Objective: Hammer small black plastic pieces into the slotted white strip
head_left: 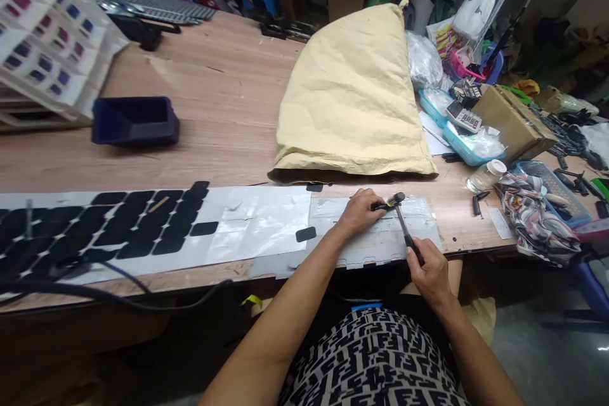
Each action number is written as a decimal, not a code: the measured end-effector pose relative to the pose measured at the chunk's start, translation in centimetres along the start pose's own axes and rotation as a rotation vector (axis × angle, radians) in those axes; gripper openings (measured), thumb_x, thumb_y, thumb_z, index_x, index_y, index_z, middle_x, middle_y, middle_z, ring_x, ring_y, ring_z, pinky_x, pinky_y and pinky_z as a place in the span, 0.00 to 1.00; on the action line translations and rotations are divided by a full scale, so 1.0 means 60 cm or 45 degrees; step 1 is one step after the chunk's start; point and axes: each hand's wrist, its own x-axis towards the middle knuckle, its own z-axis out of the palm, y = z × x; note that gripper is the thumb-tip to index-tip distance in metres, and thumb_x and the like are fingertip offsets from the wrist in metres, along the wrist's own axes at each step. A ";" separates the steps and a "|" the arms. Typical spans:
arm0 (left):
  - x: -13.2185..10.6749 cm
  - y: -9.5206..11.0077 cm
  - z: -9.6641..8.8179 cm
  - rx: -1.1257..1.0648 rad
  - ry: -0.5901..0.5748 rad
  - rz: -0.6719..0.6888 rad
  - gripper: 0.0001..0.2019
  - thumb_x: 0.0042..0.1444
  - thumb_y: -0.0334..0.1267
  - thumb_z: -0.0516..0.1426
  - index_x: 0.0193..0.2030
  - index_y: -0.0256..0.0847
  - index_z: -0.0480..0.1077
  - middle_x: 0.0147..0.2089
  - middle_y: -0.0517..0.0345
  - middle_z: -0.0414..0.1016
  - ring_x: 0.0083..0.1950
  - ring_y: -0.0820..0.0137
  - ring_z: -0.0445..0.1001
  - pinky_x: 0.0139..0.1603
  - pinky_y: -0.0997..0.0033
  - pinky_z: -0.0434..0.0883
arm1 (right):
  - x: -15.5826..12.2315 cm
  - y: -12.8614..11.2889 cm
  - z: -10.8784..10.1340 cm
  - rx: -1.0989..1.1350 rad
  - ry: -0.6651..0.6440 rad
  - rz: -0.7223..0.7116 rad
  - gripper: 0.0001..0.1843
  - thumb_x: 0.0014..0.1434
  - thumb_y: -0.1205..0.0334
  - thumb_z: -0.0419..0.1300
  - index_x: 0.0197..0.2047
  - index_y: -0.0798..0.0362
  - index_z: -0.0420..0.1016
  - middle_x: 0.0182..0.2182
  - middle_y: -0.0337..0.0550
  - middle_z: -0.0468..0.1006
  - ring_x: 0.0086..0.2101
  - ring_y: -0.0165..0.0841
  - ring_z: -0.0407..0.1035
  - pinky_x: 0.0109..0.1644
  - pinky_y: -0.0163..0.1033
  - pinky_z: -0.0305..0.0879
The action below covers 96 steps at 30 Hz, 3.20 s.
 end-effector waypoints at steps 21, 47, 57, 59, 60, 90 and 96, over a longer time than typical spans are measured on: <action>0.000 -0.003 -0.003 -0.028 -0.051 0.029 0.09 0.57 0.39 0.62 0.43 0.44 0.81 0.38 0.54 0.76 0.45 0.61 0.69 0.47 0.61 0.68 | 0.079 0.137 -0.033 0.217 0.192 0.824 0.27 0.57 0.42 0.58 0.45 0.56 0.84 0.37 0.48 0.84 0.38 0.42 0.76 0.44 0.43 0.68; 0.004 0.027 -0.009 0.280 0.133 0.048 0.11 0.65 0.36 0.56 0.51 0.40 0.75 0.52 0.48 0.76 0.53 0.57 0.71 0.56 0.55 0.70 | 0.064 0.130 -0.018 0.146 0.251 0.676 0.27 0.59 0.43 0.56 0.47 0.54 0.84 0.39 0.49 0.84 0.38 0.41 0.76 0.46 0.44 0.68; 0.073 0.007 -0.013 0.578 0.111 -0.199 0.11 0.62 0.38 0.59 0.49 0.40 0.78 0.50 0.45 0.73 0.56 0.52 0.68 0.55 0.55 0.68 | 0.060 0.129 -0.018 0.145 0.249 0.644 0.26 0.61 0.44 0.56 0.48 0.53 0.84 0.40 0.48 0.85 0.39 0.41 0.77 0.46 0.43 0.68; 0.061 0.014 -0.016 0.539 0.076 -0.171 0.10 0.62 0.38 0.59 0.48 0.41 0.78 0.49 0.47 0.73 0.56 0.53 0.67 0.54 0.56 0.67 | 0.060 0.128 -0.018 0.146 0.248 0.647 0.26 0.60 0.44 0.56 0.48 0.53 0.84 0.40 0.48 0.85 0.38 0.41 0.76 0.46 0.43 0.68; 0.052 0.018 -0.018 0.514 0.040 -0.142 0.10 0.61 0.38 0.60 0.47 0.42 0.78 0.48 0.48 0.73 0.55 0.54 0.68 0.53 0.57 0.67 | 0.060 0.128 -0.018 0.145 0.247 0.651 0.26 0.60 0.44 0.56 0.47 0.53 0.84 0.40 0.48 0.85 0.38 0.41 0.76 0.46 0.43 0.69; -0.010 0.014 0.005 0.046 0.089 -0.099 0.07 0.53 0.37 0.67 0.39 0.44 0.80 0.38 0.56 0.74 0.46 0.61 0.68 0.51 0.59 0.66 | 0.009 0.001 -0.005 -0.001 -0.039 -0.045 0.16 0.68 0.57 0.53 0.50 0.50 0.79 0.36 0.46 0.80 0.37 0.37 0.76 0.43 0.41 0.73; -0.012 0.012 0.006 -0.011 0.124 -0.123 0.13 0.52 0.36 0.68 0.44 0.43 0.74 0.38 0.58 0.76 0.45 0.61 0.68 0.48 0.61 0.66 | 0.008 -0.011 -0.002 0.069 -0.027 -0.062 0.16 0.68 0.58 0.53 0.52 0.51 0.79 0.36 0.47 0.80 0.38 0.37 0.75 0.44 0.41 0.73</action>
